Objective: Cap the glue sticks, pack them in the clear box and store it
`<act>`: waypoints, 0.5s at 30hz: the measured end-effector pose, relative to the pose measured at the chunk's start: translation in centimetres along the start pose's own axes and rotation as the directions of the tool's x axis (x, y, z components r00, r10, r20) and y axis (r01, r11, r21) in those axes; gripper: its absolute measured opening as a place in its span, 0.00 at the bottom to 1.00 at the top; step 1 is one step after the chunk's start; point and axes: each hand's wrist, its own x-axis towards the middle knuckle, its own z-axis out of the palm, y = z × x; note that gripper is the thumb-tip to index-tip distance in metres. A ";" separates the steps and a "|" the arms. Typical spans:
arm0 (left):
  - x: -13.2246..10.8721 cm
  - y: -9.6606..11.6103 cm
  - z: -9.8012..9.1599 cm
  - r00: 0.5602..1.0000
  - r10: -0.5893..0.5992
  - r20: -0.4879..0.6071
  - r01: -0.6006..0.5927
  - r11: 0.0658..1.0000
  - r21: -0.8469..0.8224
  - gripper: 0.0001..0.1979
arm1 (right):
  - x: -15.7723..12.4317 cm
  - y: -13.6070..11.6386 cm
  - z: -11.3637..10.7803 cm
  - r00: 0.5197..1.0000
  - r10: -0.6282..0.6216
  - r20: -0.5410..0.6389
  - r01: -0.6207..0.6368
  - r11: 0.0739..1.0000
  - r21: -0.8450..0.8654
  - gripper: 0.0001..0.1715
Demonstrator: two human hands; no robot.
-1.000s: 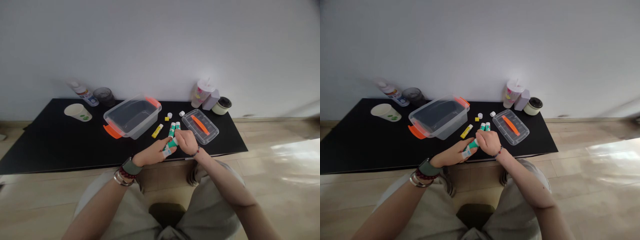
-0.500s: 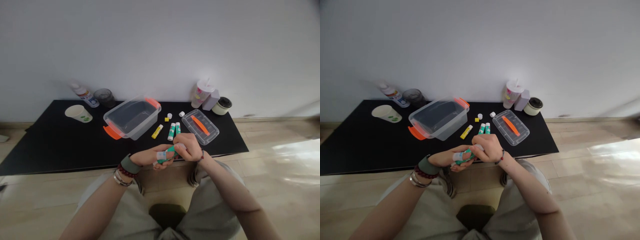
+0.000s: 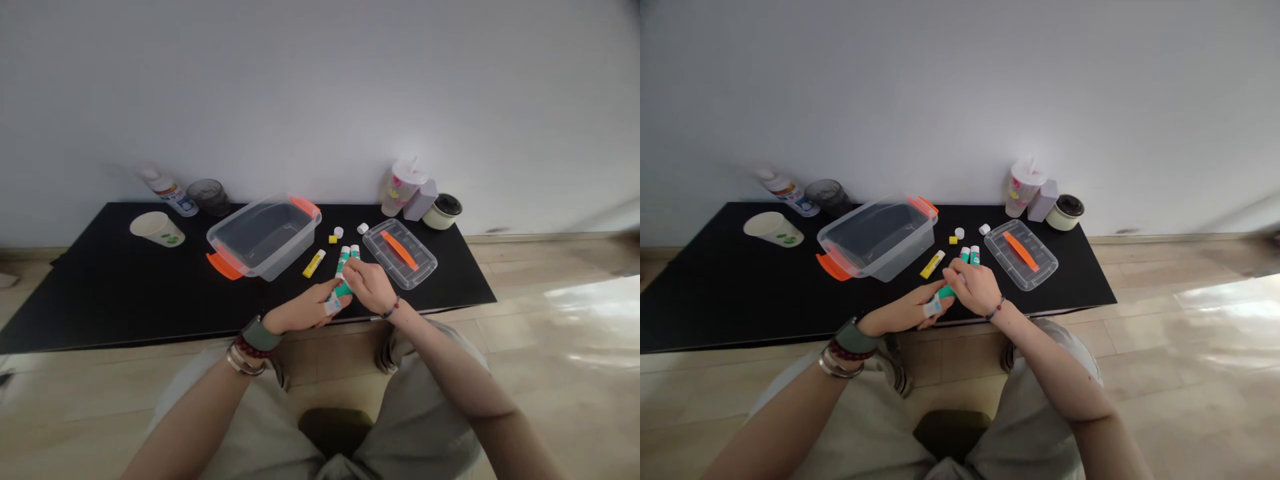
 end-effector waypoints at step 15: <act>0.9 -0.7 0.2 0.984 0.102 -0.145 0.055 0.604 0.795 0.19 | 1.2 -0.8 0.6 0.876 0.454 0.161 -0.393 0.867 -0.305 0.21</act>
